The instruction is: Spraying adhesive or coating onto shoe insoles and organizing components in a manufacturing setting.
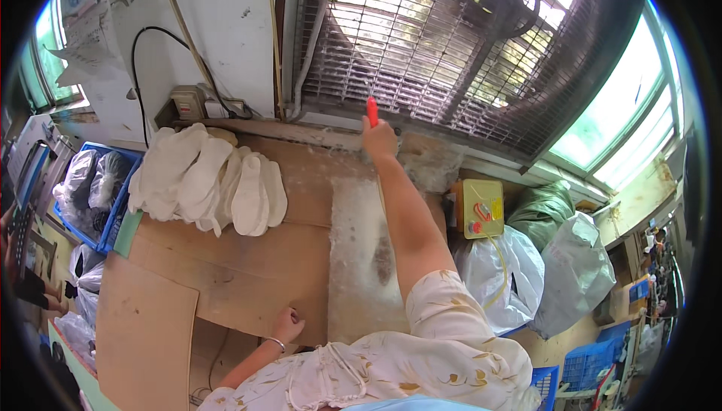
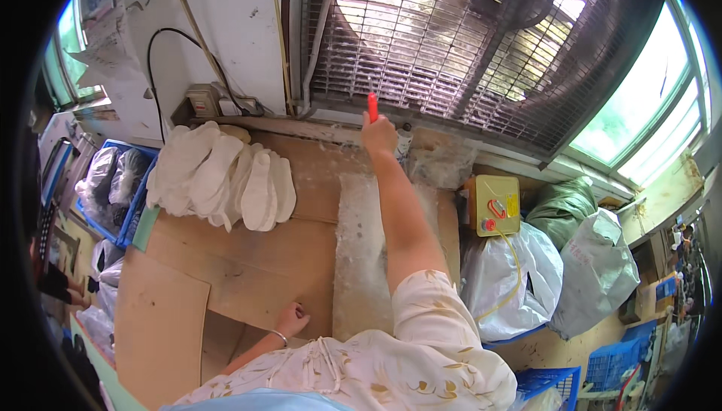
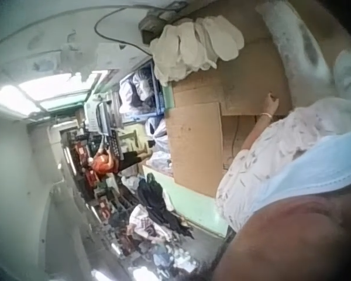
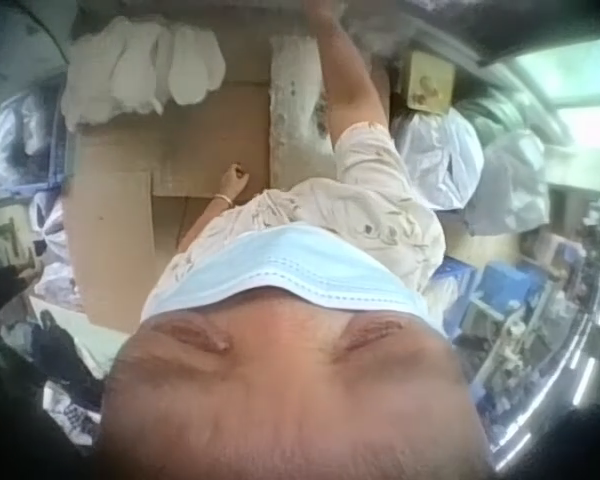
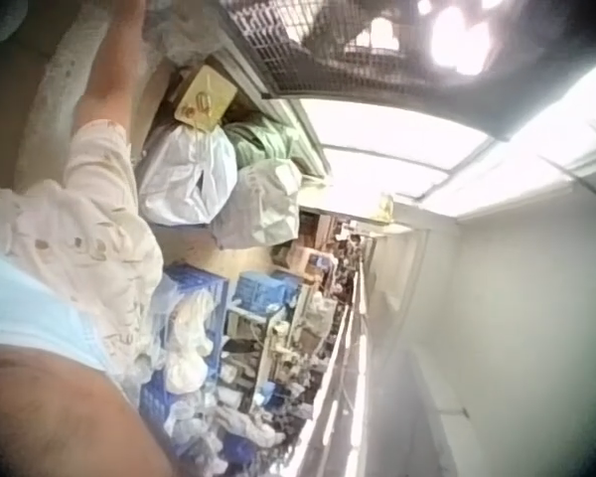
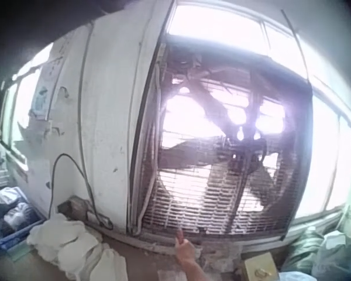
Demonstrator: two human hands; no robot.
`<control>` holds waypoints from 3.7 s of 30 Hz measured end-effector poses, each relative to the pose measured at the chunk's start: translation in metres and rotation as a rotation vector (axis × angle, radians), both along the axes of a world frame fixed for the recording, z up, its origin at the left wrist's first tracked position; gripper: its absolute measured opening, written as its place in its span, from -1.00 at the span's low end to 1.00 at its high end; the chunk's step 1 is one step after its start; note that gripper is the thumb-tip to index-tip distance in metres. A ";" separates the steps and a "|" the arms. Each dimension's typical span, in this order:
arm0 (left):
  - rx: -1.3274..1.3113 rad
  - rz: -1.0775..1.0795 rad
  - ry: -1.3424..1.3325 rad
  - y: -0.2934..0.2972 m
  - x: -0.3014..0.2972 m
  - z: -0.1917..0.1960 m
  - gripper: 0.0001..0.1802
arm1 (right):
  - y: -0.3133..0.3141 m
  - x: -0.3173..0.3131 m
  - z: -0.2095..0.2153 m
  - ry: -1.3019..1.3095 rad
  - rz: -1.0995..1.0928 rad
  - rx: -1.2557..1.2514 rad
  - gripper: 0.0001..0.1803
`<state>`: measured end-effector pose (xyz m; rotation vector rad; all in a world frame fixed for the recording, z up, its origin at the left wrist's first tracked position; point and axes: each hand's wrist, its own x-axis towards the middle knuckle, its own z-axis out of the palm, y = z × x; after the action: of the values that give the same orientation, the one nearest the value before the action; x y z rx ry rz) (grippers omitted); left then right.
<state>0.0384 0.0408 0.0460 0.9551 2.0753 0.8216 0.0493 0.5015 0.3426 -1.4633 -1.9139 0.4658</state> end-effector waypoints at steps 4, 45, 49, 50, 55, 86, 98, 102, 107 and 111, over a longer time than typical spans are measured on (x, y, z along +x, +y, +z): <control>0.034 -0.029 -0.007 -0.004 0.001 -0.007 -0.68 | 0.003 0.010 -0.006 -0.101 0.073 0.193 -0.43; 0.056 0.238 0.054 -0.058 0.072 0.013 -0.46 | -0.026 0.301 0.006 0.201 -0.253 -0.015 -0.42; 0.035 0.150 -0.159 -0.028 0.115 0.037 -0.40 | -0.055 0.390 -0.061 0.104 -0.180 -0.007 -0.47; 0.033 0.151 -0.153 -0.030 0.114 0.026 -0.40 | -0.099 0.382 -0.077 -0.079 -0.037 0.034 -0.48; -0.092 0.018 -0.193 -0.015 0.110 -0.041 -0.54 | -0.204 0.387 -0.115 -0.380 -0.005 -0.409 -0.54; -0.141 0.003 -0.370 0.001 0.066 -0.014 -0.59 | -0.262 0.164 -0.064 -0.410 0.232 -0.331 -0.54; -0.135 0.003 -0.505 -0.001 0.059 -0.016 -0.66 | -0.241 0.216 -0.060 -0.188 0.001 -0.343 -0.53; -0.163 0.018 -0.564 -0.001 0.057 -0.006 -0.72 | -0.288 0.312 -0.051 -0.108 -0.048 -0.651 -0.58; -0.239 -0.052 -0.562 0.004 0.047 -0.022 -0.69 | -0.398 0.367 -0.086 -0.292 0.073 -0.498 -0.58; -0.283 -0.038 -0.596 0.001 0.055 -0.008 -0.72 | -0.429 0.411 -0.097 -0.334 -0.312 -0.501 -0.56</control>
<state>0.0937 0.0423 0.0384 0.5103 1.5912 0.6668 0.4604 0.0723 0.2457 -2.2450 -1.8411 0.6116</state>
